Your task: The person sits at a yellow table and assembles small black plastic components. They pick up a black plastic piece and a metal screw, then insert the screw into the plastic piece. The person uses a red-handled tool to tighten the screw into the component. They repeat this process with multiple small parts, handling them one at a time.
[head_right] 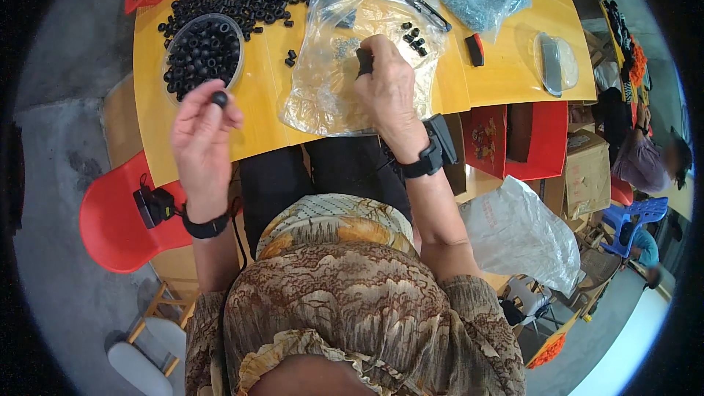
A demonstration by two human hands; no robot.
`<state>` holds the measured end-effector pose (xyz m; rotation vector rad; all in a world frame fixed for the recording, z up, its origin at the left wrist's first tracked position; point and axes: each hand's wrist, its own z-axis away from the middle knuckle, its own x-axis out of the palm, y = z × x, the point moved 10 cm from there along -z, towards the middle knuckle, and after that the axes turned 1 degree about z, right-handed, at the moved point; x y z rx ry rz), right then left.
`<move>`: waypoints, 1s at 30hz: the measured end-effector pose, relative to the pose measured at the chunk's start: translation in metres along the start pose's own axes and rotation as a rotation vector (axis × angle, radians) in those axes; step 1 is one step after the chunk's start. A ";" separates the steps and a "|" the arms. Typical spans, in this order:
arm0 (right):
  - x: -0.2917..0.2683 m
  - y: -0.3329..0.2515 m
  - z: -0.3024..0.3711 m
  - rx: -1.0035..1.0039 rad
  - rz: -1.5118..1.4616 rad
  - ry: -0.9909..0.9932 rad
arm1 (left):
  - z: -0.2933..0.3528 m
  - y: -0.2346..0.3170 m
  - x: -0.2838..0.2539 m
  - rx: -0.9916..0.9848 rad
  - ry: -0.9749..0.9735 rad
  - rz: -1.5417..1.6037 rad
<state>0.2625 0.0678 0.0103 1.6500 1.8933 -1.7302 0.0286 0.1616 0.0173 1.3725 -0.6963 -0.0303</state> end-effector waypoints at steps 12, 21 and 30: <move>-0.001 0.010 0.037 0.389 -0.959 -0.106 | 0.037 -0.066 0.053 -0.303 -0.104 0.264; 0.001 -0.011 0.070 0.386 -1.072 -0.225 | 0.042 -0.053 0.056 -0.118 -0.134 0.005; -0.001 -0.028 0.076 0.349 -1.104 -0.288 | 0.048 -0.054 0.059 -0.090 -0.153 -0.092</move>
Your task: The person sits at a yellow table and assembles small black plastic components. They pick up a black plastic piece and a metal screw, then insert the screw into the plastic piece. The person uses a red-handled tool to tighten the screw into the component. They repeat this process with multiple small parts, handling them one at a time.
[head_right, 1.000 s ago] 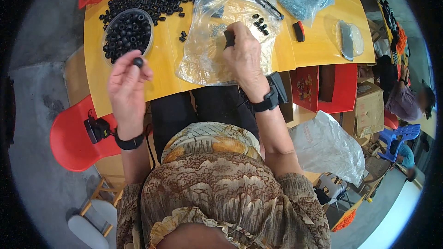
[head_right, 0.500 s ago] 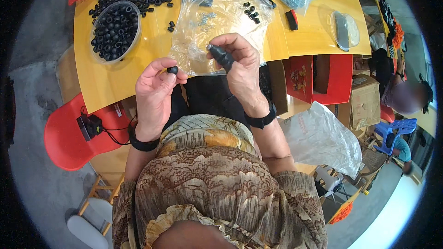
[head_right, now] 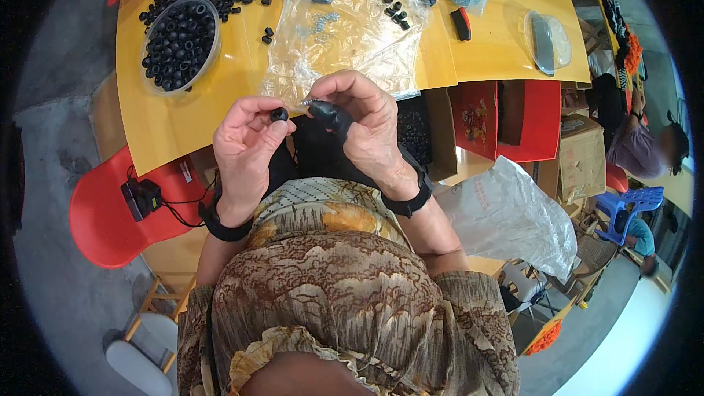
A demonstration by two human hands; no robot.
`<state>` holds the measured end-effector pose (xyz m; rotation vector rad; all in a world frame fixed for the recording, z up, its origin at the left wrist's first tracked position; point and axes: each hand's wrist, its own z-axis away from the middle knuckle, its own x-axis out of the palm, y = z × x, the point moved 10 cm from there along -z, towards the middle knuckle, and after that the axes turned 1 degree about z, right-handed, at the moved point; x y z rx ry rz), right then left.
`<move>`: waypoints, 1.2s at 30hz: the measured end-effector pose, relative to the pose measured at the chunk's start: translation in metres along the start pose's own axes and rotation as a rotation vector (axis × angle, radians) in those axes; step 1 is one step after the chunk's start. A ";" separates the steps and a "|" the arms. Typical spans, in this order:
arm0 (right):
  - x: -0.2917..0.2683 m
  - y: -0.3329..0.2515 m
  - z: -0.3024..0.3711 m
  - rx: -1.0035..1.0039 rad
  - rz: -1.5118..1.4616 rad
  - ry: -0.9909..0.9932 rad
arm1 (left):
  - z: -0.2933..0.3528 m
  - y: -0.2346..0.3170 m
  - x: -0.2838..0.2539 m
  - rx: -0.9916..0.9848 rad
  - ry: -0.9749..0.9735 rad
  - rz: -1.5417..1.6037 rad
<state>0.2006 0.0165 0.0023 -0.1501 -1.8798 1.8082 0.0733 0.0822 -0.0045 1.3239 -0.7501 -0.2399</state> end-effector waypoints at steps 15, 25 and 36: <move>0.004 -0.026 0.010 -0.339 0.519 0.069 | -0.005 -0.023 0.013 -0.192 -0.017 0.176; 0.014 -0.030 0.006 -0.423 0.564 0.022 | -0.005 -0.016 0.005 -0.121 0.034 0.068; 0.017 -0.032 0.008 -0.562 0.622 0.010 | -0.005 -0.029 0.010 -0.235 0.026 0.348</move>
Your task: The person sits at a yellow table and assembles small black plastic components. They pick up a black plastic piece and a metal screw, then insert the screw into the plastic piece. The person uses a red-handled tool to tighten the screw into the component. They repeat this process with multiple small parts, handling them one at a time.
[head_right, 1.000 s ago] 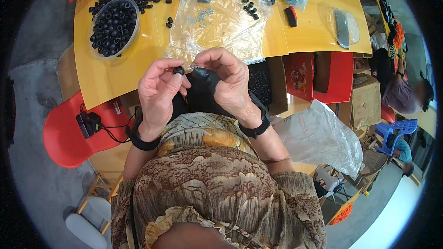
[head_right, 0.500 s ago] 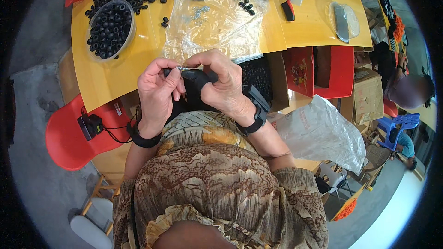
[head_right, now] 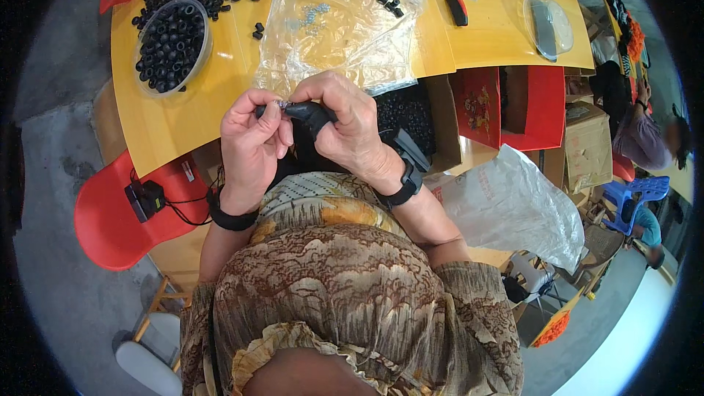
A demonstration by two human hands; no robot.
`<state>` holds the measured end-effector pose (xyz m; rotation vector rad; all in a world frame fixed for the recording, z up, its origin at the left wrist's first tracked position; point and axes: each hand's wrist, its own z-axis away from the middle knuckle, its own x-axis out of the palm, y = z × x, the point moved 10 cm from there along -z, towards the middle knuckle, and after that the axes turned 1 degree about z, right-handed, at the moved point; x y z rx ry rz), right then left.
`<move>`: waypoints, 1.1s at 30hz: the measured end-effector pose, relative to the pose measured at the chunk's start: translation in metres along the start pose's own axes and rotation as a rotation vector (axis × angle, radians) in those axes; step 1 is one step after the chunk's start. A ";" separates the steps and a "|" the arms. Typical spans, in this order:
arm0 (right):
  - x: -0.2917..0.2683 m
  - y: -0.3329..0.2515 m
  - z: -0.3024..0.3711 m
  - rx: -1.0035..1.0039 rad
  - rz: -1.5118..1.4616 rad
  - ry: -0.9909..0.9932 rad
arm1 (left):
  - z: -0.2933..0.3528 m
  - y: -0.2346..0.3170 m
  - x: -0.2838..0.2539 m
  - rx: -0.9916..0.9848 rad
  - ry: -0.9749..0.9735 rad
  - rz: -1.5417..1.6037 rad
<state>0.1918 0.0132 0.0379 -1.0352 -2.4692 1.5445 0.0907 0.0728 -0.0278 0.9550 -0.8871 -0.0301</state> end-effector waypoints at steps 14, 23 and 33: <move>-0.001 -0.012 -0.013 -0.156 0.218 -0.111 | -0.003 -0.010 -0.006 -0.143 -0.050 -0.014; -0.042 0.063 -0.019 0.239 0.422 0.147 | -0.005 -0.011 -0.009 -0.101 0.000 0.000; 0.008 0.014 -0.003 0.255 -0.071 -0.215 | -0.002 -0.006 -0.004 -0.002 -0.025 -0.269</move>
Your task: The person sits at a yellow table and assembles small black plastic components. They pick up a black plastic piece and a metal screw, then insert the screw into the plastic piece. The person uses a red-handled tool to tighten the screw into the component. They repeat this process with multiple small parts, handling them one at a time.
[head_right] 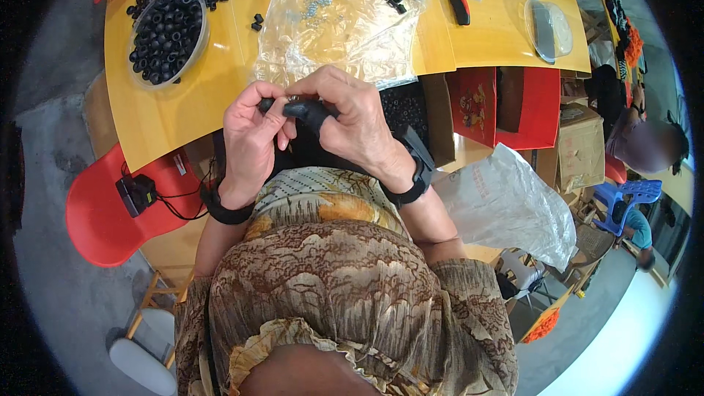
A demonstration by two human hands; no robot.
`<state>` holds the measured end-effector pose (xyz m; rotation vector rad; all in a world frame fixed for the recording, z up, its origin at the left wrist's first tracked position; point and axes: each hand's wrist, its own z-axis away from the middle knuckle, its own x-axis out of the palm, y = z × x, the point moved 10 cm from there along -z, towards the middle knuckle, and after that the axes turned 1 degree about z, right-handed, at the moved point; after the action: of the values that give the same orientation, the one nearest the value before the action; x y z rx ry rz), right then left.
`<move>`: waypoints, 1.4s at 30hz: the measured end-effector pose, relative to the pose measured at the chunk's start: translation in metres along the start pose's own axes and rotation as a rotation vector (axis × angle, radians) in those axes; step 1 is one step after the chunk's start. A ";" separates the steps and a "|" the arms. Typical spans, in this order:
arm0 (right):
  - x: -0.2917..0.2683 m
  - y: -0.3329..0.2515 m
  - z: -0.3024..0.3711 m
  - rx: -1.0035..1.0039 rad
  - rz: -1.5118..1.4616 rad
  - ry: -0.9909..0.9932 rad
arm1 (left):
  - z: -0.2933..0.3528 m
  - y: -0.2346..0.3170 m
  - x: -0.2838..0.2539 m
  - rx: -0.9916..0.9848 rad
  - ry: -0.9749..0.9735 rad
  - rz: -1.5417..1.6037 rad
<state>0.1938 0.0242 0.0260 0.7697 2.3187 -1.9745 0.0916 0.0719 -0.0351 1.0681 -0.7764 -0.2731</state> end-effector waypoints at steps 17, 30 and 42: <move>-0.013 0.020 0.025 0.101 -0.443 0.131 | 0.018 0.026 0.014 0.207 -0.197 0.171; -0.006 0.005 0.027 0.058 -0.476 0.078 | 0.023 0.027 -0.003 0.265 -0.188 0.212; -0.004 0.005 0.028 0.097 -0.422 0.111 | 0.023 0.019 0.000 0.159 -0.143 0.292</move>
<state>0.1907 -0.0033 0.0166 0.4259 2.6460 -2.2687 0.0730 0.0656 -0.0125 1.0755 -1.0840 -0.0395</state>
